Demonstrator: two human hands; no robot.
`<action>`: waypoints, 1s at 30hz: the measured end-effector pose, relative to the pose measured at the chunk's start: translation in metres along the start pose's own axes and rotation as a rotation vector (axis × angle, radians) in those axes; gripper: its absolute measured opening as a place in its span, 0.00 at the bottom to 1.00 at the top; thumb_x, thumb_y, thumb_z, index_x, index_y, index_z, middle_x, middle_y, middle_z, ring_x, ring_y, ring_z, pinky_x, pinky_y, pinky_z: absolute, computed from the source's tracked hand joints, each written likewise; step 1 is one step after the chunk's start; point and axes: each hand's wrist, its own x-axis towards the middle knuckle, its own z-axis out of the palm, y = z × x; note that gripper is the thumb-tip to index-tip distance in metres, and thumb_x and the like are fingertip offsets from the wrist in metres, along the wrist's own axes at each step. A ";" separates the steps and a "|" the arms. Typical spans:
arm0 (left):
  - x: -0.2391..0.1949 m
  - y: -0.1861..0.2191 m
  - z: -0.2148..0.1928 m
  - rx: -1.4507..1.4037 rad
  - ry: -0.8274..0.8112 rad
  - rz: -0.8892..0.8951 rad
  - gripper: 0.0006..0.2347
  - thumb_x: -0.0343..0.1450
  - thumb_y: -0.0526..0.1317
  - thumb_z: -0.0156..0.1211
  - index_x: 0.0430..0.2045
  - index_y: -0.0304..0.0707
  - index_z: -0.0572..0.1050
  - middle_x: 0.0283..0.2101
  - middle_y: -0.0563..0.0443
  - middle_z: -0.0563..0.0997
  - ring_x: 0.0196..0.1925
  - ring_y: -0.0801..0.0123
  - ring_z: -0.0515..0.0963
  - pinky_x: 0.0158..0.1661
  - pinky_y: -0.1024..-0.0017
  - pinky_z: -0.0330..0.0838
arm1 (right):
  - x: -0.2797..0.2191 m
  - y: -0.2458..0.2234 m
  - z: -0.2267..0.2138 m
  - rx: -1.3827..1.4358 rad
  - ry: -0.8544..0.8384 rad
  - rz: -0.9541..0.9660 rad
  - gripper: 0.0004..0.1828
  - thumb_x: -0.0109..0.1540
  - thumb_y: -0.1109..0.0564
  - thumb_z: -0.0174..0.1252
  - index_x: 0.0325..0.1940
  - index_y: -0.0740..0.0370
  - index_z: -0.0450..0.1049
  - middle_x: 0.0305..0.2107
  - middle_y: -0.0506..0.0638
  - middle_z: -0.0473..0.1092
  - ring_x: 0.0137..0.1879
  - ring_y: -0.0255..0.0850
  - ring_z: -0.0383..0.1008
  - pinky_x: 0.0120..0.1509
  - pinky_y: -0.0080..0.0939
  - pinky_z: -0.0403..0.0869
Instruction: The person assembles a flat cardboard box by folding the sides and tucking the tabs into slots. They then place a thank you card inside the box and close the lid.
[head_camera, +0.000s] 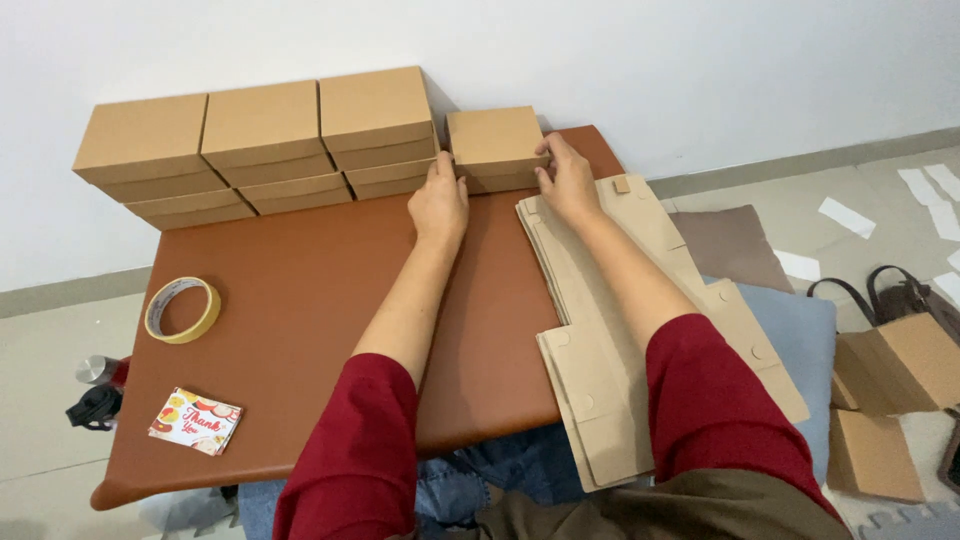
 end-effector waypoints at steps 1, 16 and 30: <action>0.002 -0.001 0.004 0.001 -0.002 -0.001 0.14 0.72 0.43 0.58 0.50 0.49 0.64 0.45 0.51 0.78 0.35 0.52 0.85 0.38 0.55 0.82 | 0.003 0.000 0.001 0.001 -0.002 0.001 0.15 0.62 0.66 0.61 0.48 0.55 0.66 0.50 0.61 0.73 0.50 0.58 0.77 0.50 0.51 0.81; 0.023 -0.033 0.051 0.519 0.490 0.266 0.13 0.68 0.38 0.58 0.46 0.48 0.70 0.28 0.65 0.76 0.16 0.78 0.80 0.19 0.78 0.75 | 0.025 -0.004 0.026 0.004 -0.001 -0.024 0.15 0.62 0.68 0.59 0.49 0.55 0.66 0.49 0.60 0.73 0.51 0.59 0.77 0.52 0.53 0.80; 0.016 -0.035 0.031 0.504 0.374 0.320 0.18 0.67 0.38 0.55 0.52 0.43 0.65 0.32 0.62 0.76 0.19 0.75 0.81 0.21 0.74 0.77 | 0.021 -0.025 0.009 -0.043 -0.148 0.009 0.22 0.64 0.70 0.53 0.58 0.52 0.62 0.59 0.63 0.69 0.63 0.60 0.70 0.64 0.60 0.74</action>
